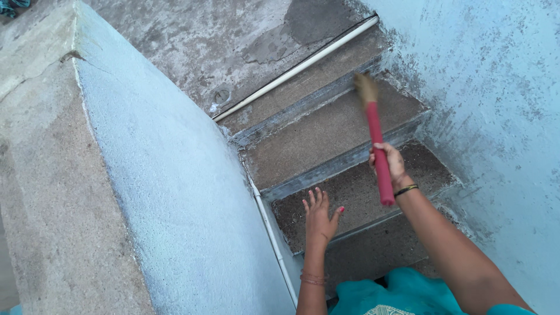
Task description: The person sweeps the steps of a concrete staircase using a hand broom, moving debris downward.
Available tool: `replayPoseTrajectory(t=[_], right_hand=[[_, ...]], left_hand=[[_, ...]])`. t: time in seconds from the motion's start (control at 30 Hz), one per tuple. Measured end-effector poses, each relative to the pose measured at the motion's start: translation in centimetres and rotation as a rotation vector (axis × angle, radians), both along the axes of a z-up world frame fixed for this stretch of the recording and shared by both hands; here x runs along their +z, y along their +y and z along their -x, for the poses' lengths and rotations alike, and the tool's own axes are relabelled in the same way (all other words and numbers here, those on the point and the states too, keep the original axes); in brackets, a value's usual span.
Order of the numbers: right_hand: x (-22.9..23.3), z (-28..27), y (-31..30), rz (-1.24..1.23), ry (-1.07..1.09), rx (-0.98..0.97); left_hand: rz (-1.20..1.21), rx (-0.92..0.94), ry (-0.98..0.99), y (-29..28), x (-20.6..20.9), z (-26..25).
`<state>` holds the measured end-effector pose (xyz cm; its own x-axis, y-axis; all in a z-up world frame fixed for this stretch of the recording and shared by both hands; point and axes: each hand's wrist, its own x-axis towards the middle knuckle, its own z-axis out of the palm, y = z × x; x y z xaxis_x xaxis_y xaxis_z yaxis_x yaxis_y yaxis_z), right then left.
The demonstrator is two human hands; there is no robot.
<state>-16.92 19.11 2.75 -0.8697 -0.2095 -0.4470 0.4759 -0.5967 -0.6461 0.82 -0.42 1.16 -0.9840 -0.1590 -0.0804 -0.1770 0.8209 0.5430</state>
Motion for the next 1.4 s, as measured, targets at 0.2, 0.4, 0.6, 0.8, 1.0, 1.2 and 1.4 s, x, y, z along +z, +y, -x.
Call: replayPoseTrajectory(t=[0.2, 0.4, 0.6, 0.8, 1.0, 1.2, 1.4], right_hand=[[0.2, -2.4, -1.4, 0.095, -0.115, -0.056], [-4.1, 6.1, 0.7, 0.345, -0.154, -0.049], [-3.9, 2.2, -1.3, 0.575, -0.085, 0.034], [0.1, 5.3, -2.7, 0.391, -0.111, -0.172], [0.2, 2.3, -3.3, 0.429, -0.069, -0.094], [-1.4, 7.2, -0.8, 0.503, -0.162, -0.126], [-1.2, 0.7, -4.3, 0.297, 0.020, -0.080]], left_hand=[[-0.021, 0.022, -0.071, 0.2, 0.1, -0.3], [-0.016, -0.008, 0.029, 0.1, -0.1, -0.4], [-0.006, 0.002, -0.020, -0.1, -0.2, -0.1], [0.005, -0.001, 0.019, -0.3, -0.7, -0.3], [-0.005, 0.000, -0.037, 0.1, -1.1, -0.3], [-0.021, 0.010, -0.025, 0.2, 0.4, -0.3], [-0.038, 0.046, -0.120, 0.2, 1.7, -0.2]])
